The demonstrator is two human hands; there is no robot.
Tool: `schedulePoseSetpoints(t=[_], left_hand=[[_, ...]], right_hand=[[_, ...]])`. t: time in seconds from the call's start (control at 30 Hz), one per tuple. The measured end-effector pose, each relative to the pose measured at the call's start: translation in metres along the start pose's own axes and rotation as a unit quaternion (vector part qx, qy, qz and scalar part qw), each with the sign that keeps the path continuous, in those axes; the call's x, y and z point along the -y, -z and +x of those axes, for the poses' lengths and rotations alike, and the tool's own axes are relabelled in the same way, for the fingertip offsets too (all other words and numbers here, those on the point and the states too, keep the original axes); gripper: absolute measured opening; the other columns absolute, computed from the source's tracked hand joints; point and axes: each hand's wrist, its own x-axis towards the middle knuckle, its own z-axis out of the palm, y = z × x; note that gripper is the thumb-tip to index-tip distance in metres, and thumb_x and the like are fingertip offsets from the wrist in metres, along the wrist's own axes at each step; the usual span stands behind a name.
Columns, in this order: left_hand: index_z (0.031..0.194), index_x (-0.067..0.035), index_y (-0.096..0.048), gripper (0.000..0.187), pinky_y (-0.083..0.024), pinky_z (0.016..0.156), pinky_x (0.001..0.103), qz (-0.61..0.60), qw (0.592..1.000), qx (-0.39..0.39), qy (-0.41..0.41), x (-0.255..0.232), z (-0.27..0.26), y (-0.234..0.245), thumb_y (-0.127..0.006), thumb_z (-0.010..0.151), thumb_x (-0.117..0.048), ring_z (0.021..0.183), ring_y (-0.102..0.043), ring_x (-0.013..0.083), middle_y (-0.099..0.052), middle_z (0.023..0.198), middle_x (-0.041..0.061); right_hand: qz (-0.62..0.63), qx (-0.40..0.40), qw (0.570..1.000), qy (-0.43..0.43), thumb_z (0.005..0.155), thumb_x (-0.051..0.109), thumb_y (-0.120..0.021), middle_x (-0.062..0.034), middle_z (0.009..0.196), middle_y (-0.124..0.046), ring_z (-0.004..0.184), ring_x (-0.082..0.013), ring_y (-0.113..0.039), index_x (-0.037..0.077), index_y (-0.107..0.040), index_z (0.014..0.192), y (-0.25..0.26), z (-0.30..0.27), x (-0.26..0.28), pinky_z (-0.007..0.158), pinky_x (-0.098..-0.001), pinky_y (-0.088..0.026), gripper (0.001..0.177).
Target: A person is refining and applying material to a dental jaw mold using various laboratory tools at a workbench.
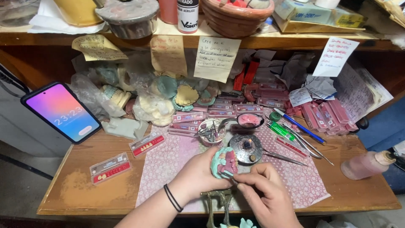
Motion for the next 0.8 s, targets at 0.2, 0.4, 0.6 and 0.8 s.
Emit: schedulePoseSetpoints(t=[0.2,0.4,0.6,0.8], left_hand=[[0.122,-0.024,-0.063,0.068,-0.053,0.080,0.030,0.001,1.000,0.011,0.009,-0.004,-0.003,0.003,-0.083,0.059,-0.038,0.098,-0.075,0.0189,-0.078,0.108,-0.002],[0.123,-0.024,-0.064,0.067,-0.054,0.080,0.030,-0.003,1.000,0.008,-0.004,-0.004,-0.004,0.005,-0.082,0.061,-0.040,0.098,-0.075,0.0185,-0.078,0.108,-0.001],[0.118,-0.023,-0.065,0.061,-0.052,0.081,0.029,-0.026,0.999,0.003,-0.017,0.004,-0.002,0.002,-0.083,0.060,-0.034,0.096,-0.073,0.0165,-0.078,0.105,-0.002],[0.127,-0.024,-0.064,0.069,-0.053,0.082,0.029,-0.032,0.999,0.011,-0.011,0.001,-0.003,0.004,-0.082,0.061,-0.033,0.096,-0.072,0.0155,-0.077,0.107,-0.003]], right_hand=[[-0.008,-0.008,1.000,-0.013,0.090,0.019,-0.072,-0.0055,0.094,-0.058,0.090,-0.0172,-0.063,0.013,-0.085,0.106,-0.003,-0.001,-0.001,0.079,-0.0284,-0.051,0.020],[-0.006,-0.003,0.999,-0.041,0.089,0.020,-0.075,-0.0038,0.091,-0.060,0.088,-0.0165,-0.064,0.014,-0.086,0.104,-0.004,-0.001,-0.003,0.077,-0.0288,-0.052,0.020],[-0.009,-0.026,0.999,-0.023,0.088,0.017,-0.075,-0.0028,0.088,-0.060,0.082,-0.0150,-0.063,0.014,-0.085,0.104,-0.009,0.002,0.000,0.072,-0.0274,-0.051,0.019],[-0.021,-0.042,0.999,-0.020,0.088,0.016,-0.075,-0.0037,0.089,-0.061,0.084,-0.0156,-0.063,0.013,-0.084,0.106,-0.012,0.005,0.001,0.070,-0.0271,-0.051,0.020]])
